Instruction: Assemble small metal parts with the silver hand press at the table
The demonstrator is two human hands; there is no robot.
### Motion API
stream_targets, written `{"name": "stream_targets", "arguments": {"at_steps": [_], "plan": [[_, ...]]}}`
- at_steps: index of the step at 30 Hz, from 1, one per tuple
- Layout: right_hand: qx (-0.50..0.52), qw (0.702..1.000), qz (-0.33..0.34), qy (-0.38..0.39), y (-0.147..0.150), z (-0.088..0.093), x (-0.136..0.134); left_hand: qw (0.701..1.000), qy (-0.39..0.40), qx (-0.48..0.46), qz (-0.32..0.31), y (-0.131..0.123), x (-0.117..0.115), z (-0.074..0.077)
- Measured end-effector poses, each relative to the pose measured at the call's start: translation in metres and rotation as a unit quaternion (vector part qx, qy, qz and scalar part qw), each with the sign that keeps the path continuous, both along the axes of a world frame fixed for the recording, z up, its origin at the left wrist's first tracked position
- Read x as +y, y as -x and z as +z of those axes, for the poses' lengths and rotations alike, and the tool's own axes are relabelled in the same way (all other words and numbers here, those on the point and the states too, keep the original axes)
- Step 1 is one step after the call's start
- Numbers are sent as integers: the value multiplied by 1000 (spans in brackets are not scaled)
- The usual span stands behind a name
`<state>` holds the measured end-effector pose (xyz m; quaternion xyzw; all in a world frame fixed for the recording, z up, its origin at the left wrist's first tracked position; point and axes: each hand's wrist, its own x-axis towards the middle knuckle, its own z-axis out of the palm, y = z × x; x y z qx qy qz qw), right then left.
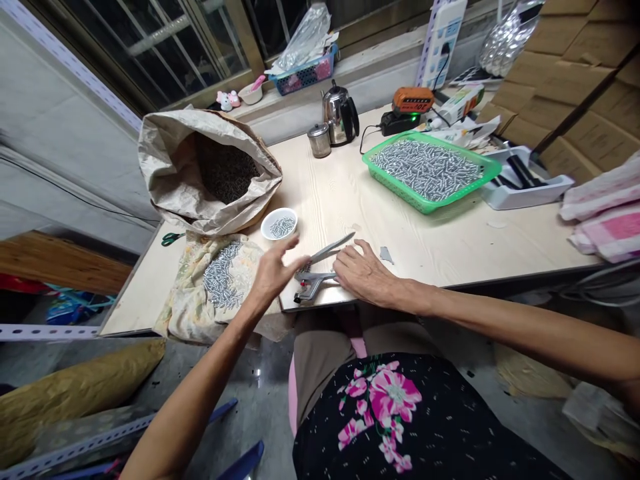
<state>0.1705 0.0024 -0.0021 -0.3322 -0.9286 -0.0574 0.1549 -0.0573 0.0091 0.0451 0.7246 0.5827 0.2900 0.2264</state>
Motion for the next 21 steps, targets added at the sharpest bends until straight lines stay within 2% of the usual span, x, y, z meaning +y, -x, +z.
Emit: {"name": "stream_targets", "arguments": {"at_steps": [2,3,5,7,10,12,14,17,21], "plan": [[15,999,-15,-28,-1,1,3,992,-31,-34,114,11,-4,1],[24,999,-24,-41,-2,2,6,987,-37,-37,149,15,-6,-2],[38,996,-48,-61,-8,6,13,985,-28,-15,171,16,-11,-12],[48,993,-78,-72,-15,10,21,990,-3,34,136,8,-17,-26],[66,989,-109,-75,-29,14,30,989,24,139,44,-17,-25,-41],[84,986,-120,-74,-39,15,32,972,21,234,17,-31,-30,-42],[107,984,-124,-73,-50,12,30,947,21,320,29,-38,-36,-38],[143,979,-130,-71,-64,5,24,927,46,371,38,-31,-45,-34],[194,968,-145,-61,-75,-7,14,929,45,368,2,-8,-57,-45]]}}
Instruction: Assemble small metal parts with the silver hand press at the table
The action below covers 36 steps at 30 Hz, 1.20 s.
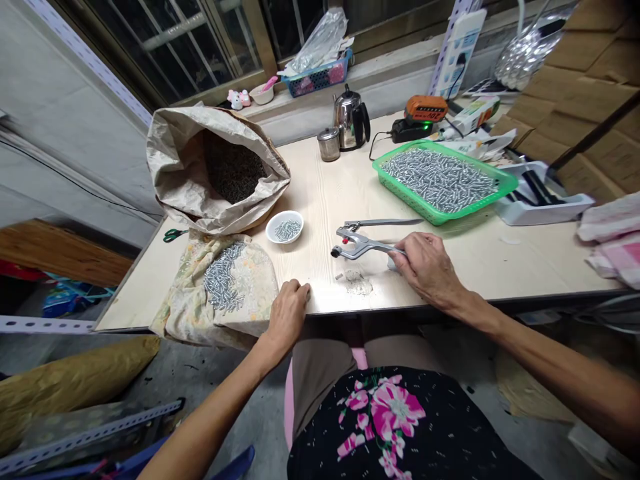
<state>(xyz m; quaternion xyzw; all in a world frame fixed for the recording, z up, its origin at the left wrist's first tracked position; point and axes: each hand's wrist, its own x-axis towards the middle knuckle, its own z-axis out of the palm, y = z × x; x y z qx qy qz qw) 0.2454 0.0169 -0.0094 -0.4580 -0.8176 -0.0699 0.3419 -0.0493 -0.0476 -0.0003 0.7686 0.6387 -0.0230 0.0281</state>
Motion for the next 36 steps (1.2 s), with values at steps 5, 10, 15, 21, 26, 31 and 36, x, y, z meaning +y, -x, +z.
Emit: {"name": "stream_targets", "arguments": {"at_steps": [5,10,15,21,26,31,36], "plan": [[54,998,-13,17,-2,-11,-7,992,-54,-116,-12,4,6,-17],[89,995,-46,3,-4,-20,-13,979,-67,-183,-58,-33,33,-16],[102,994,-48,-4,-8,-25,-17,995,-21,-49,-83,-59,44,-15],[105,994,-31,-13,-8,-28,-16,989,-90,-114,-29,-31,71,9],[94,995,-6,-14,1,-26,-16,969,-203,-140,5,9,116,53],[89,996,21,-12,10,-24,-24,960,-250,-116,49,60,119,85],[48,995,85,-4,18,-27,-31,977,-163,-54,128,129,75,83]]}}
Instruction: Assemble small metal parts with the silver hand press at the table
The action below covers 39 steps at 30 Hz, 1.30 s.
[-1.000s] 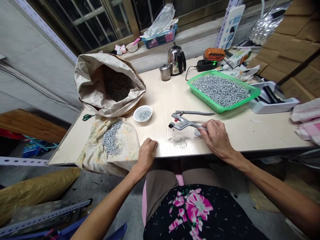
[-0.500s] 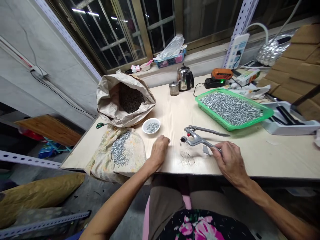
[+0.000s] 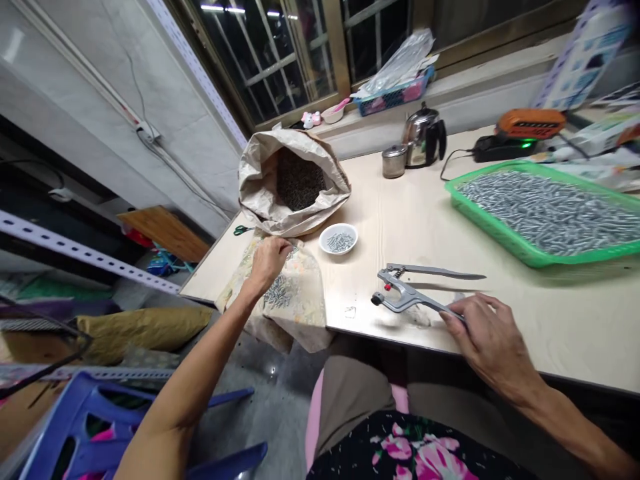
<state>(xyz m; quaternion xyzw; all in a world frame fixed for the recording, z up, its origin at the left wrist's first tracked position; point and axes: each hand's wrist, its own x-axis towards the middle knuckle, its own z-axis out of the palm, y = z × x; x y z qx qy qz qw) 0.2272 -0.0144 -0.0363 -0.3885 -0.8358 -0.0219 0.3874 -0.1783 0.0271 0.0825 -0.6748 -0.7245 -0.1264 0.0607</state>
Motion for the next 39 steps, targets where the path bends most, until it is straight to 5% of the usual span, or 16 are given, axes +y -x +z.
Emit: {"name": "stream_targets", "arguments": {"at_steps": [4,9,18,27,39], "plan": [[-31,998,43,22,12,-2,2,992,128,4,23,31,-43,-24],[-68,996,64,2,24,-1,6,981,179,54,-44,23,-72,-45],[-116,991,59,10,26,-2,11,948,234,184,-110,15,-69,-50],[-114,980,75,143,33,-5,29,949,228,154,-154,20,-68,-48],[-135,973,75,174,37,-13,36,954,230,135,-140,31,-68,-56]]}}
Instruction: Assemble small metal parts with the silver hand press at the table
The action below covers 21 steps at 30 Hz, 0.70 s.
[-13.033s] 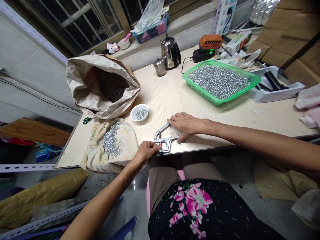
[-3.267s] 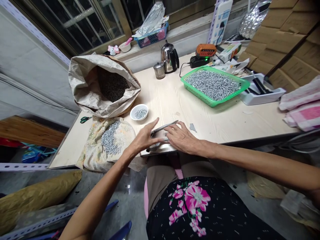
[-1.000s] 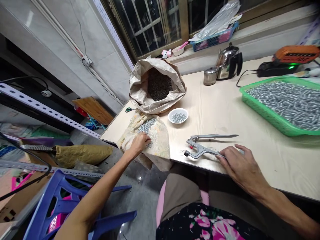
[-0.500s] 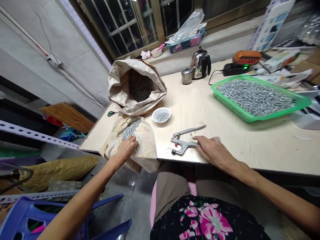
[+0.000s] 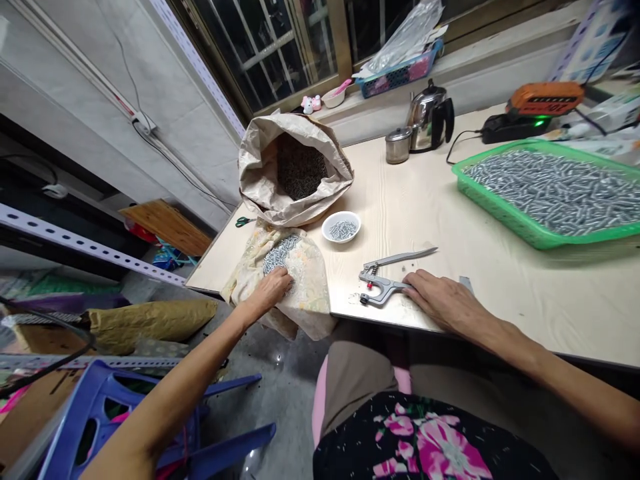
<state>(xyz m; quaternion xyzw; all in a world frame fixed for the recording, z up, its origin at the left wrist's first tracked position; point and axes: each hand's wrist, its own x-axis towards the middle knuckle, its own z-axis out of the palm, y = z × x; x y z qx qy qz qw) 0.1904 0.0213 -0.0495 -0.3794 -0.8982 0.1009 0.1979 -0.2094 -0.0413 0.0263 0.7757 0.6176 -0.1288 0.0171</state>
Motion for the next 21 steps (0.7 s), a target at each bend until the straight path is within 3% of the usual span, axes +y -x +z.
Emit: {"name": "stream_targets", "arguments": {"at_steps": [6,10,12,16,21], "plan": [[-2,999,3,-34,1,0,-2,997,-20,-62,40,-4,4,1],[-27,998,-8,-65,4,4,-7,969,-77,-197,130,-22,5,5],[-36,995,-9,-91,5,8,-10,930,-70,-313,180,-43,5,5],[-52,987,-4,-153,7,22,-17,811,25,-533,241,-99,1,1],[-65,974,-8,-215,9,34,-20,721,33,-640,263,-150,1,-16]]}}
